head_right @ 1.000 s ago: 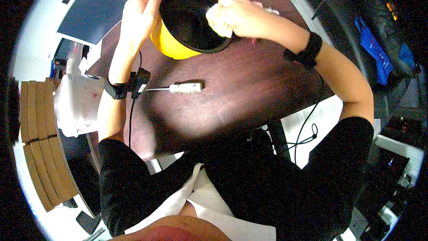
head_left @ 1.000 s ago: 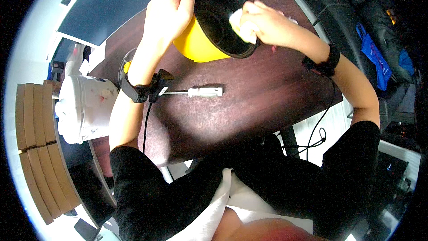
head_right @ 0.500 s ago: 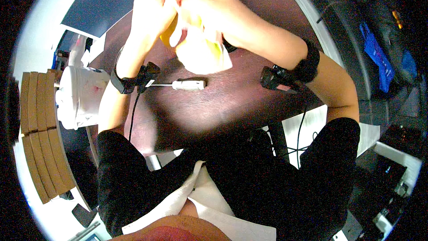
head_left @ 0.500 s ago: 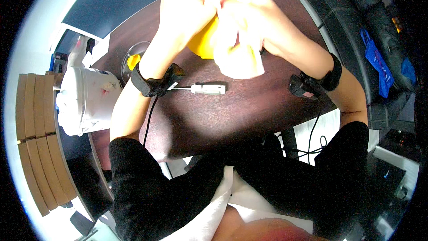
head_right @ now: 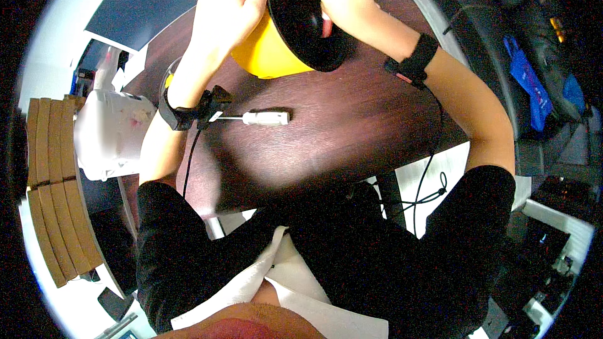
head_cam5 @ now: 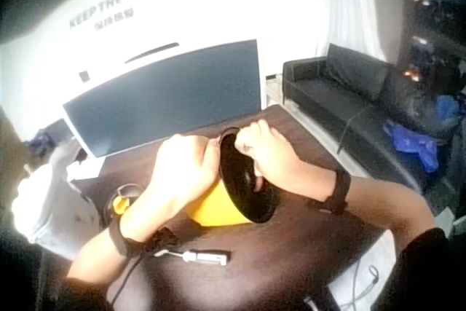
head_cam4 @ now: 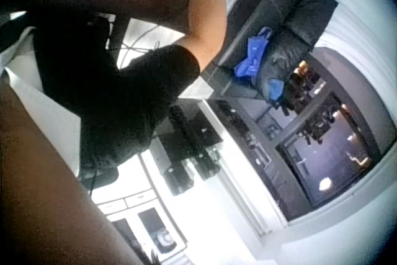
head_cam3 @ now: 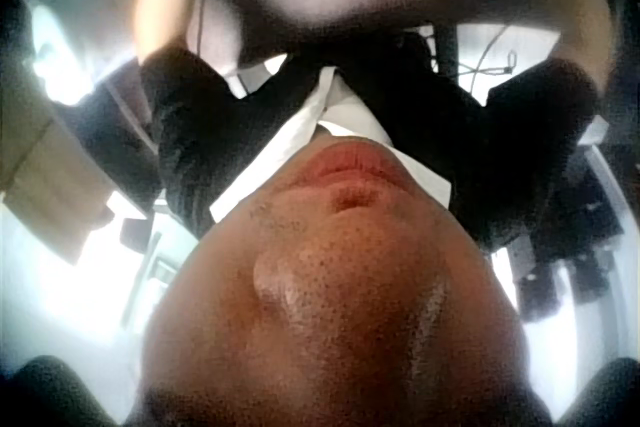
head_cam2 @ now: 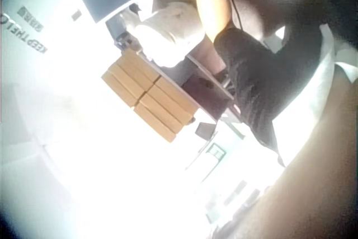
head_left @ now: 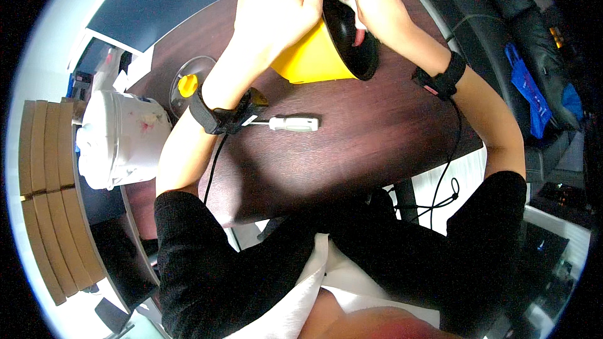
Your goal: The person wipes the inside of a yellow electric pot with a cloth, then uses a screwdriver to remove a screw from the bottom of the pot. They lift the inner pot out, place it aside, and continue to manipulate the base.
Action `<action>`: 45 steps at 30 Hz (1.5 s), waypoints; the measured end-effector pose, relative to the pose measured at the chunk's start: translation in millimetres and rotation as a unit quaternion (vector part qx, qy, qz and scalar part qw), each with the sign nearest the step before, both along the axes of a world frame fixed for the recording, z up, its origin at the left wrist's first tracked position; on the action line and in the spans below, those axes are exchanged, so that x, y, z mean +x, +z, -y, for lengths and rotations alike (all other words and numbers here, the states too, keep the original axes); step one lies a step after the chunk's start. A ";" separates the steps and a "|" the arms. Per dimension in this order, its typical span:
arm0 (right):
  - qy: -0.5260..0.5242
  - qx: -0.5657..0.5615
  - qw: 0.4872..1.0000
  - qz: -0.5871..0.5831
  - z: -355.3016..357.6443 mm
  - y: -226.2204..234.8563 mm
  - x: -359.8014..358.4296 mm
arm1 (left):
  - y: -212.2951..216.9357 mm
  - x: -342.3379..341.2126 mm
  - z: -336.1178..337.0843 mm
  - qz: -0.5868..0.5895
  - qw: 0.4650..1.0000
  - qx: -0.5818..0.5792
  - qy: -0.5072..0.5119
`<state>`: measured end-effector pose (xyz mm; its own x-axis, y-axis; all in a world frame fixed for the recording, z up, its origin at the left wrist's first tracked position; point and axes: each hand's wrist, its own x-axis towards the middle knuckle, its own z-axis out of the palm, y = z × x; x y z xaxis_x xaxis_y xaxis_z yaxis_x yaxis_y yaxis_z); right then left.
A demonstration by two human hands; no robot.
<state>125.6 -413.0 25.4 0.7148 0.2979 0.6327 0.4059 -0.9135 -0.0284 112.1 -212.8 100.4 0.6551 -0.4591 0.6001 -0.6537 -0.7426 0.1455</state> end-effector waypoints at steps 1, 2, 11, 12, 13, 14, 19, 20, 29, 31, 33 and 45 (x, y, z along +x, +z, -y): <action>0.004 -0.018 1.000 0.016 9.6 -18.2 2.6 | 0.1 -0.1 0.7 -0.009 1.000 0.001 0.009; 0.008 -0.035 0.999 0.033 12.8 -21.9 1.5 | 0.0 0.4 0.7 -0.019 1.000 0.004 0.019; 0.229 -0.079 0.905 -0.350 8.3 9.8 -71.4 | -0.2 -4.2 15.1 -0.009 1.000 0.008 0.018; 0.259 -0.012 0.904 -0.341 1.4 8.6 -68.4 | -2.1 -3.9 15.2 -0.007 1.000 0.006 0.014; 0.284 0.054 0.898 -0.331 -5.0 6.2 -65.6 | -3.7 -3.5 15.7 -0.007 1.000 0.009 0.011; 0.281 0.091 0.906 -0.304 -10.1 1.3 -57.2 | -3.3 -2.8 17.6 -0.006 1.000 0.013 0.005; 0.155 -0.011 0.986 -0.067 -16.7 1.2 -12.3 | -0.7 -6.5 11.8 -0.005 1.000 0.009 -0.019; 0.166 0.049 0.976 -0.134 -16.8 -10.0 2.8 | -1.5 -6.8 12.0 0.002 1.000 0.010 -0.015; 0.112 0.144 0.762 -0.621 -42.4 12.7 -47.4 | -10.5 -11.9 3.0 0.014 1.000 0.017 -0.004; 0.197 0.387 0.743 -0.509 -48.9 -3.8 -48.5 | -11.9 -9.3 1.8 0.021 0.999 0.006 -0.026; 0.242 0.483 0.753 -0.376 -58.4 -13.6 -39.8 | -10.9 -8.3 1.9 0.016 0.999 0.012 -0.029; 0.196 0.243 0.800 -0.513 -56.4 -5.1 -35.5 | -9.7 -12.2 -10.3 -0.004 1.000 -0.001 -0.010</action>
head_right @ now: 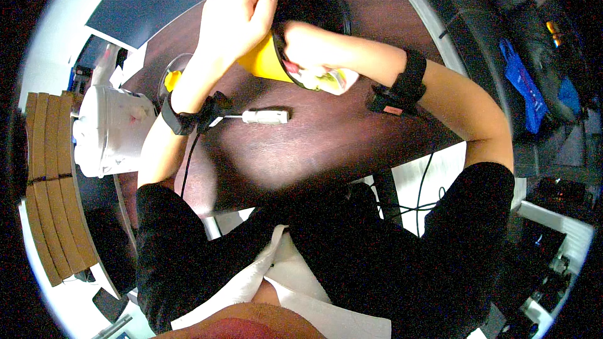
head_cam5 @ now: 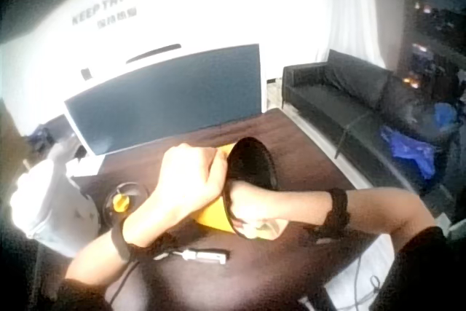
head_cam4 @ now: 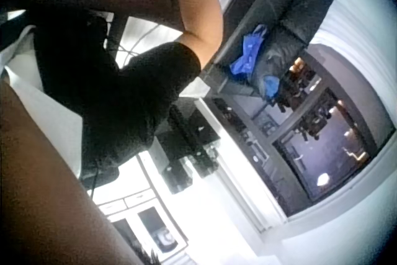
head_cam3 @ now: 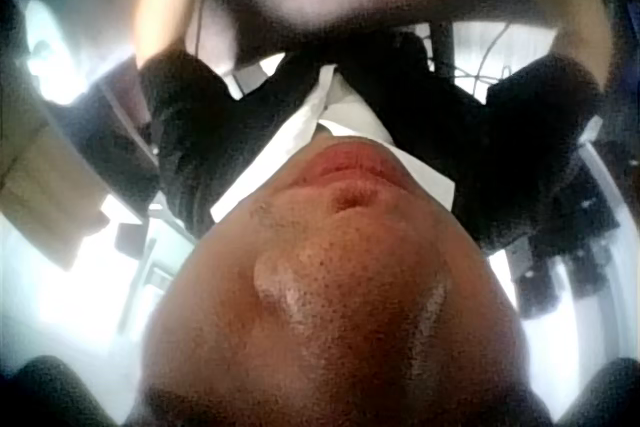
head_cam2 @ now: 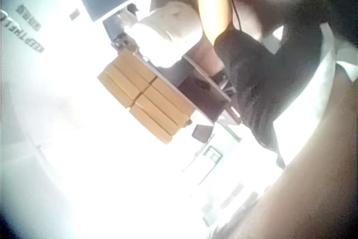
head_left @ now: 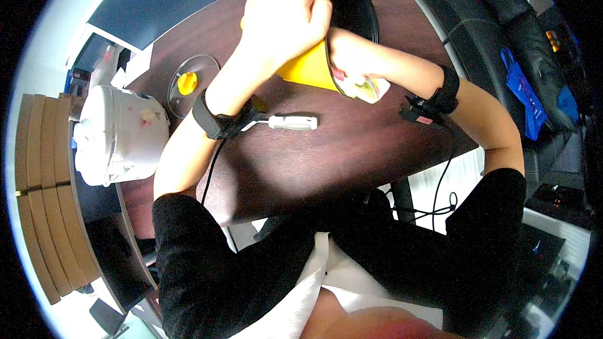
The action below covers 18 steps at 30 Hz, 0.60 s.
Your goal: The person wipes the inside of a yellow electric pot with a cloth, then uses a screwdriver to remove a screw from the bottom of the pot. They lift the inner pot out, place it aside, and continue to manipulate the base.
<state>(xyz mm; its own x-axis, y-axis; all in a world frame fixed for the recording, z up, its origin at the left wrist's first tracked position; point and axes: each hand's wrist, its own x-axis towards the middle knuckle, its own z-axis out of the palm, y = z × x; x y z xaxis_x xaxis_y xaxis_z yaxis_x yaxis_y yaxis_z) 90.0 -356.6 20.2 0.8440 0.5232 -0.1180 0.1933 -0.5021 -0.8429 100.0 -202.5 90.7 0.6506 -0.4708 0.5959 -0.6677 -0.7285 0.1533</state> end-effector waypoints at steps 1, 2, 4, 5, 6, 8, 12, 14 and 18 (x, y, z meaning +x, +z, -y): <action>-0.097 0.080 0.987 -0.097 -8.4 -0.6 10.5 | 2.0 -3.9 -3.4 0.000 1.000 -0.002 0.006; -0.063 0.264 0.950 -0.154 0.8 -5.6 24.4 | 1.8 0.5 -3.3 -0.014 1.000 -0.003 -0.001; -0.144 0.425 0.867 -0.216 4.8 -6.9 40.0 | 3.7 0.7 -0.6 -0.014 0.999 -0.007 -0.031; -0.186 0.476 0.828 -0.231 -3.0 5.4 34.0 | 2.4 0.5 -2.0 -0.017 0.999 -0.008 -0.039; -0.208 0.481 0.820 -0.231 -8.3 11.9 27.8 | 0.9 0.2 -4.2 -0.021 0.999 -0.006 -0.033; -0.190 0.500 0.816 -0.219 -7.3 8.5 24.4 | -1.9 -1.0 -5.6 -0.029 0.999 -0.004 -0.026; -0.028 0.368 0.918 -0.145 -5.9 9.3 -6.9 | -3.8 5.5 -6.8 0.017 0.999 -0.022 -0.036; -0.024 0.178 0.978 -0.102 -9.5 17.6 -28.2 | -7.0 10.8 -12.9 0.008 0.999 -0.023 -0.023; 0.223 -0.164 0.912 0.302 34.7 -30.3 1.4 | -6.1 1.3 -10.5 -0.006 0.998 -0.054 -0.031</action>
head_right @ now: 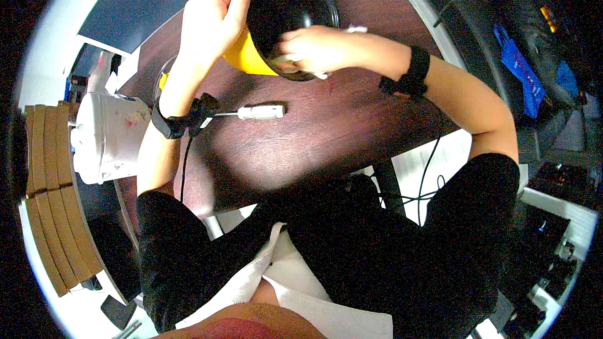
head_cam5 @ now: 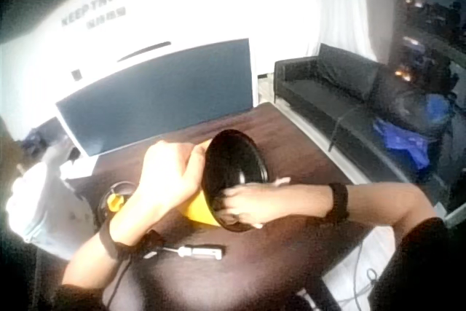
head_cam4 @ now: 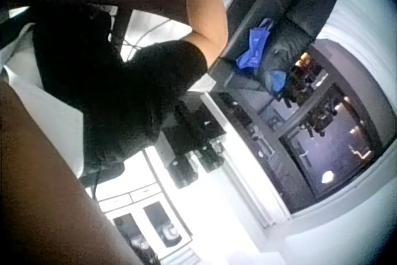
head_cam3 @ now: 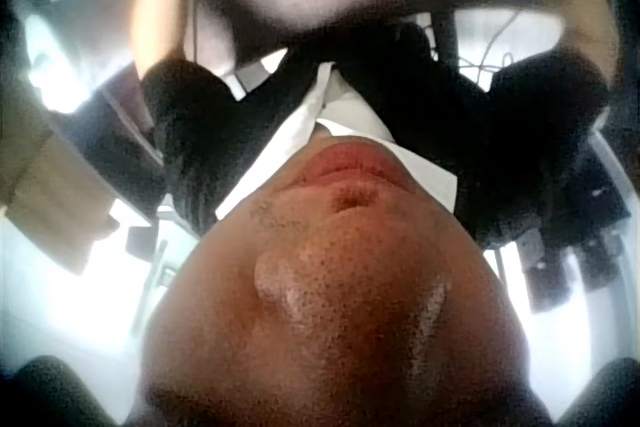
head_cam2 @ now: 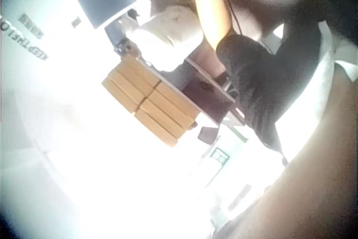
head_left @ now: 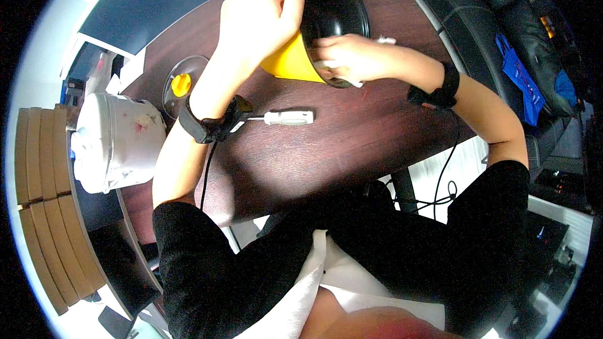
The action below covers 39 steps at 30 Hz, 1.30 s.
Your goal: The person wipes the inside of a yellow electric pot with a cloth, then uses a screwdriver to remove a screw from the bottom of the pot. They lift the inner pot out, place it aside, and continue to manipulate the base.
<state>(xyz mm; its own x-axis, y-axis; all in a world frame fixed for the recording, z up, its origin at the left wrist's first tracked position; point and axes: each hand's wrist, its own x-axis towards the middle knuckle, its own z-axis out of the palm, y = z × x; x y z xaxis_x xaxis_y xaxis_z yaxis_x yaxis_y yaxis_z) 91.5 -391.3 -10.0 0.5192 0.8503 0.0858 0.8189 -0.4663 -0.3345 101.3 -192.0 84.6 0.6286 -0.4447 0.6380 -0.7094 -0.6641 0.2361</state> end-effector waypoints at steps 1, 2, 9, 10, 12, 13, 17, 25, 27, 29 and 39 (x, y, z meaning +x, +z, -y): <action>0.002 -0.031 0.996 0.085 9.0 -2.1 4.2 | 1.1 -0.7 0.9 -0.004 1.000 0.005 -0.001; -0.050 -0.103 0.980 0.165 8.0 9.0 8.0 | 3.9 -1.0 1.7 -0.008 1.000 0.007 -0.002; -0.185 0.089 0.895 0.396 -24.1 32.0 26.7 | -3.2 7.2 -5.3 -0.012 1.000 -0.012 0.023; -0.182 0.102 0.915 0.347 -26.3 32.0 23.9 | -3.0 7.7 -7.1 -0.004 1.000 -0.011 0.026; -0.150 0.158 0.924 0.314 -24.8 31.0 12.7 | -2.2 9.2 -8.4 0.012 0.999 -0.007 0.030; -0.138 0.174 0.913 0.341 -24.0 32.5 3.5 | -2.3 8.9 -10.3 0.006 1.000 -0.014 0.027; -0.302 0.023 0.927 0.223 -19.4 56.9 -37.7 | -1.5 -0.4 -10.7 -0.015 1.000 -0.018 0.018; -0.368 0.062 0.926 -0.047 -40.9 43.1 22.4 | 2.3 0.6 -3.6 -0.004 1.000 0.007 0.007; -0.297 0.172 0.939 -0.005 -33.9 50.3 33.8 | 4.3 2.7 -1.8 -0.021 1.000 -0.007 -0.015; -0.284 0.127 0.944 0.112 -37.4 37.8 41.5 | 3.8 4.3 -3.4 -0.014 1.000 -0.003 -0.011; -0.013 0.063 0.998 0.022 -22.0 46.0 -10.5 | -2.4 1.6 -8.1 -0.020 0.999 -0.005 0.025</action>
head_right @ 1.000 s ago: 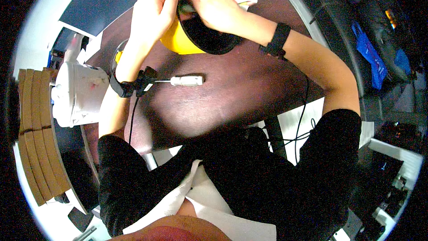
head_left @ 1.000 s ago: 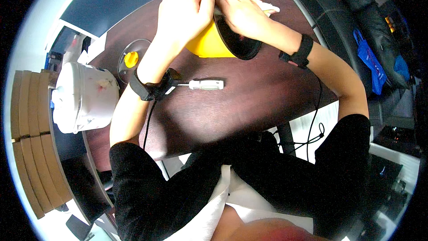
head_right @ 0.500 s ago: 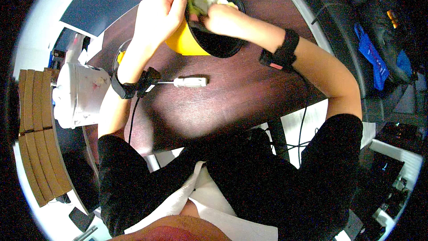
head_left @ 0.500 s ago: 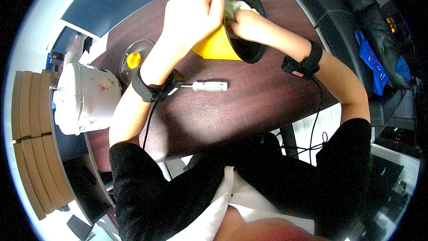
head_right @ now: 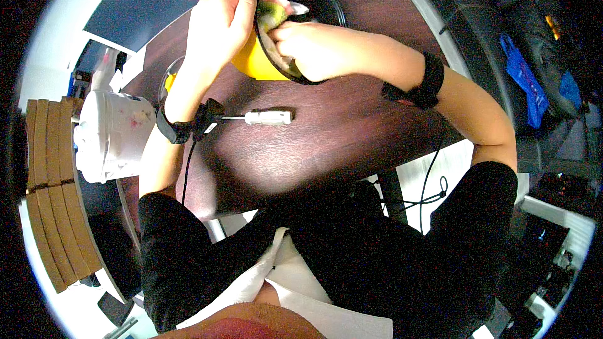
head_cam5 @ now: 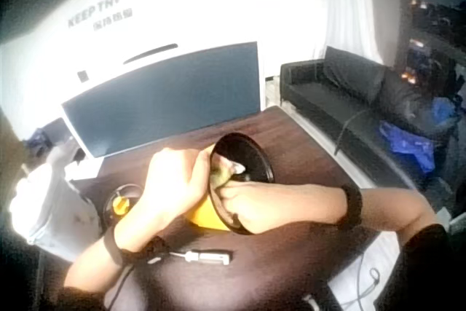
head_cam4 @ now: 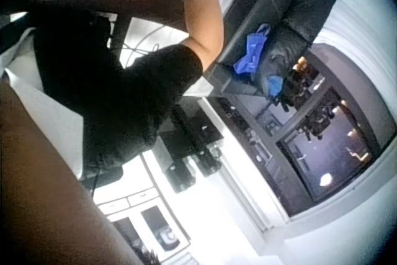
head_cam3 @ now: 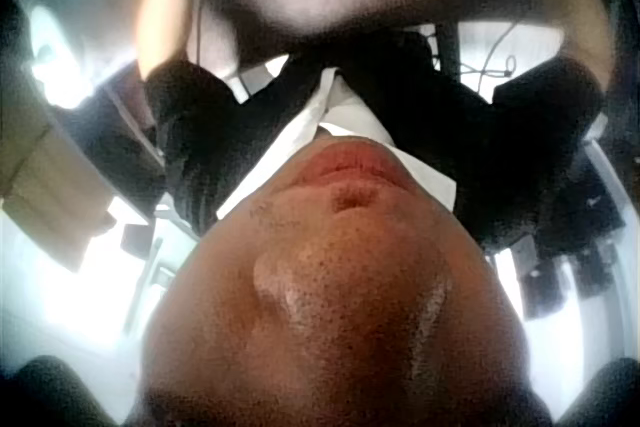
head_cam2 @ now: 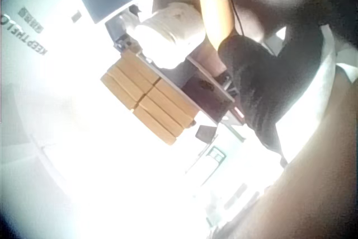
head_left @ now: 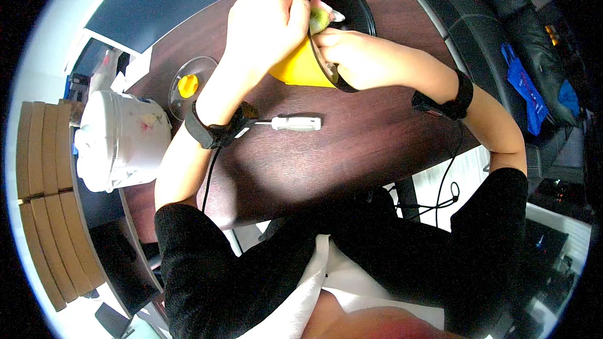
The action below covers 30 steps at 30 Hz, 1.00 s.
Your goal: The person wipes the inside of a yellow electric pot with a cloth, then uses a screwdriver to remove a screw from the bottom of the pot. They lift the inner pot out, place it aside, and continue to manipulate the base.
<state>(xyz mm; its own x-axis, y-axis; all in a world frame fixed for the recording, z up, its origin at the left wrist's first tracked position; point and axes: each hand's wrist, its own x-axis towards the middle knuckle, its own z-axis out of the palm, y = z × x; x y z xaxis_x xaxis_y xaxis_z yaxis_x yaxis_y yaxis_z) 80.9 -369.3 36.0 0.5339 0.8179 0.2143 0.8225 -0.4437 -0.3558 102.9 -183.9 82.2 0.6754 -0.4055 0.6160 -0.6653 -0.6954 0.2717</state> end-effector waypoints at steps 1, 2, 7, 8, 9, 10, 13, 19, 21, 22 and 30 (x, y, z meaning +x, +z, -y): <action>-0.021 0.037 0.994 -0.105 3.6 0.1 2.6 | 2.1 -1.6 3.4 0.014 1.000 0.009 -0.012; -0.043 0.076 0.974 -0.208 9.1 -1.2 8.4 | 5.8 -1.9 7.7 0.029 0.999 0.019 -0.025; -0.111 0.486 0.694 -0.519 -12.8 -8.6 12.1 | 3.4 0.9 10.8 0.019 1.000 0.019 -0.016; -0.087 0.527 0.673 -0.512 -12.6 -10.2 21.7 | 3.3 2.2 8.2 0.018 1.000 0.022 -0.010; -0.058 0.544 0.660 -0.514 -9.1 -12.5 34.4 | 3.4 2.4 6.5 0.016 1.000 0.024 -0.004; -0.084 0.577 0.635 -0.507 -11.0 -10.9 41.6 | 4.2 2.4 6.0 0.016 1.000 0.025 -0.003; -0.117 0.652 0.557 -0.501 -12.3 -10.6 49.7 | 6.5 0.7 4.4 0.014 0.999 0.029 0.001; -0.144 0.562 0.757 -0.302 -26.9 -4.4 23.7 | 5.4 0.0 2.3 0.029 0.999 0.022 0.000; -0.150 0.400 0.865 -0.264 -24.2 -9.7 16.6 | 1.9 5.1 2.1 0.029 0.999 0.017 0.007; -0.114 0.366 0.894 -0.231 -25.4 -12.3 11.5 | 1.1 4.8 -0.1 0.019 1.000 0.012 0.008; 0.024 -0.024 0.999 0.036 31.0 -16.8 -0.7 | 5.5 -3.4 4.4 0.007 1.000 0.017 0.024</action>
